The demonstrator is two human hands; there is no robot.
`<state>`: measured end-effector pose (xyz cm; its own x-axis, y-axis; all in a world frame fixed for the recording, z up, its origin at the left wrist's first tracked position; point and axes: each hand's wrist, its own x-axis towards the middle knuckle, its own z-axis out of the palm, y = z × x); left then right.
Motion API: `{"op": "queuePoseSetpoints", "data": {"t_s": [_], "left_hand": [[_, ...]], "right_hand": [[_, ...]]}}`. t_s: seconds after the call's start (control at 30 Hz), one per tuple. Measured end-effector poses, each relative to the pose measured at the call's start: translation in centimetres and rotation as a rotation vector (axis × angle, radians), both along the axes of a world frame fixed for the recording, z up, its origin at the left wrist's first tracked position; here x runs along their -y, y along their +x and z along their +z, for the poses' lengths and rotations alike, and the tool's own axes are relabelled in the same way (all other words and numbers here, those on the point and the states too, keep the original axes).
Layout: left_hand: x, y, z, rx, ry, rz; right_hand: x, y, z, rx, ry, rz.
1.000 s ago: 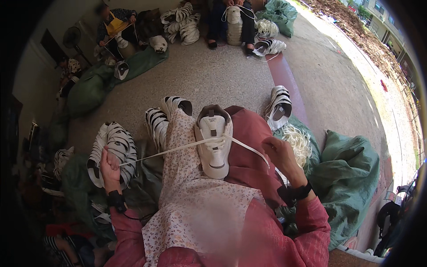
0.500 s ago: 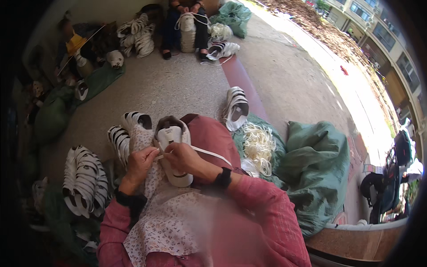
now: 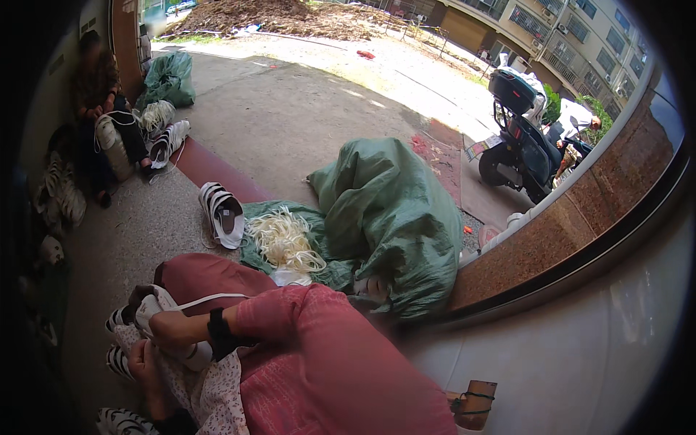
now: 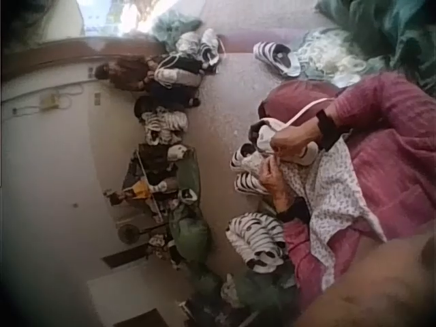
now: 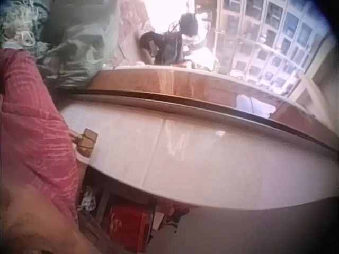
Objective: Insert laces into the eyelets of a shoe.
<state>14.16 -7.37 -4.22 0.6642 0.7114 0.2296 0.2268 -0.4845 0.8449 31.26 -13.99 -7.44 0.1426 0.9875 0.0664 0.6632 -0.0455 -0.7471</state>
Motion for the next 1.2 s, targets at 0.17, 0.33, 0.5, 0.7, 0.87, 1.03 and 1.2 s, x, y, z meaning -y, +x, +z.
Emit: {"op": "queuePoseSetpoints", "data": {"t_s": [0.17, 0.33, 0.5, 0.7, 0.87, 1.03, 1.2], "left_hand": [[-0.3, -0.6, -1.9, 0.020, -0.216, -0.011], [-1.0, -1.6, -1.7, 0.002, -0.189, -0.011], [-1.2, -0.7, -2.3, -0.028, -0.118, 0.053], [0.0, 0.3, -0.1, -0.122, 0.044, -0.012], [0.5, 1.4, 0.5, -0.123, 0.086, 0.024], [0.0, 1.3, 0.0, -0.115, -0.019, 0.065], [-2.1, 0.0, -1.7, -0.006, -0.482, -0.061]], "right_hand": [[0.2, -0.1, 2.7, 0.153, 0.001, -0.009], [0.9, -0.5, 4.6, 0.081, 0.045, -0.004], [1.4, 0.6, 4.3, 0.120, 0.229, 0.014], [1.3, 0.4, 3.8, 0.069, 0.204, -0.051], [1.3, 0.3, 3.7, 0.087, 0.117, -0.081], [1.8, -0.4, 3.5, 0.002, 0.120, -0.147], [1.6, 0.5, 3.4, -0.102, 0.097, -0.159]]}}
